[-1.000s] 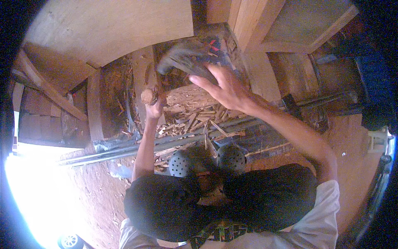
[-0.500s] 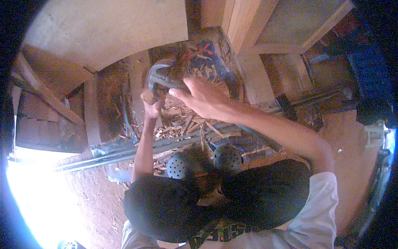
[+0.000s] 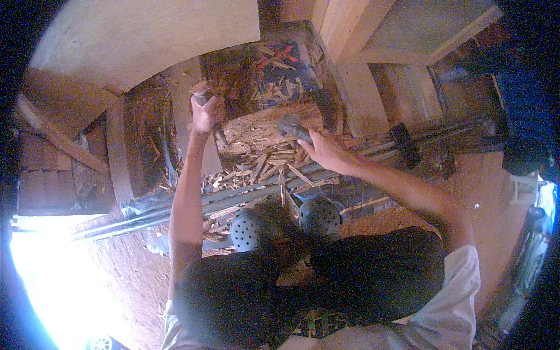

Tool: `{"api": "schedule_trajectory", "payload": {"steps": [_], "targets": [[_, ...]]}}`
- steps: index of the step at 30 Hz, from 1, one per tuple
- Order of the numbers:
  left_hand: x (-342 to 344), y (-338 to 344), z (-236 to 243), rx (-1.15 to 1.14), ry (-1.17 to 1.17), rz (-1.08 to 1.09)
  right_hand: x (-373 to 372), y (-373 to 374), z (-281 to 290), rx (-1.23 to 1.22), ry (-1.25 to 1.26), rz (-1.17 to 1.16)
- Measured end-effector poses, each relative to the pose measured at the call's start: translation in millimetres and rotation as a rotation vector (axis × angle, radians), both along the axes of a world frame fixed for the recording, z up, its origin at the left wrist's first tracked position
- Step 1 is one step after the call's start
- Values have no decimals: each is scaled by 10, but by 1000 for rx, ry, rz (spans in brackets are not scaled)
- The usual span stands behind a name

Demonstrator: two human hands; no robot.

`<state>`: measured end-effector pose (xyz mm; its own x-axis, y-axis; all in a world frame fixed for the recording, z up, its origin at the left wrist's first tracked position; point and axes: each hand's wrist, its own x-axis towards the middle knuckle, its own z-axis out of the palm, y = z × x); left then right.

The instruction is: The person sits on the floor and uses a hammer and chisel to carve a small piece of wood. They repeatedly strike the chisel to remove wood chips, shaping the piece over time.

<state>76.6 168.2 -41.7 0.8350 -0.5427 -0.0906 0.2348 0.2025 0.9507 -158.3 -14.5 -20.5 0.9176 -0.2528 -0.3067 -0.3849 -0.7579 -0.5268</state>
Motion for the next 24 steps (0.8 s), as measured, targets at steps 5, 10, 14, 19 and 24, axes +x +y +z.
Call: {"api": "schedule_trajectory", "payload": {"steps": [5, 10, 14, 19, 24], "targets": [[53, -164, 5, 69, 49, -145, -9, 7, -121, -134, -57, 52], [-11, -160, 7, 93, -115, -74, -52, 8, -120, -97, -158, 101], [-104, 91, 50, -12, -18, 196, -57, 7, -112, -11, -220, 82], [-256, 568, 130, -294, 175, 503, -41, -9, -185, -133, -263, 111], [-348, 765, 226, -346, 15, 666, -63, -11, -178, -140, -202, 85]]}}
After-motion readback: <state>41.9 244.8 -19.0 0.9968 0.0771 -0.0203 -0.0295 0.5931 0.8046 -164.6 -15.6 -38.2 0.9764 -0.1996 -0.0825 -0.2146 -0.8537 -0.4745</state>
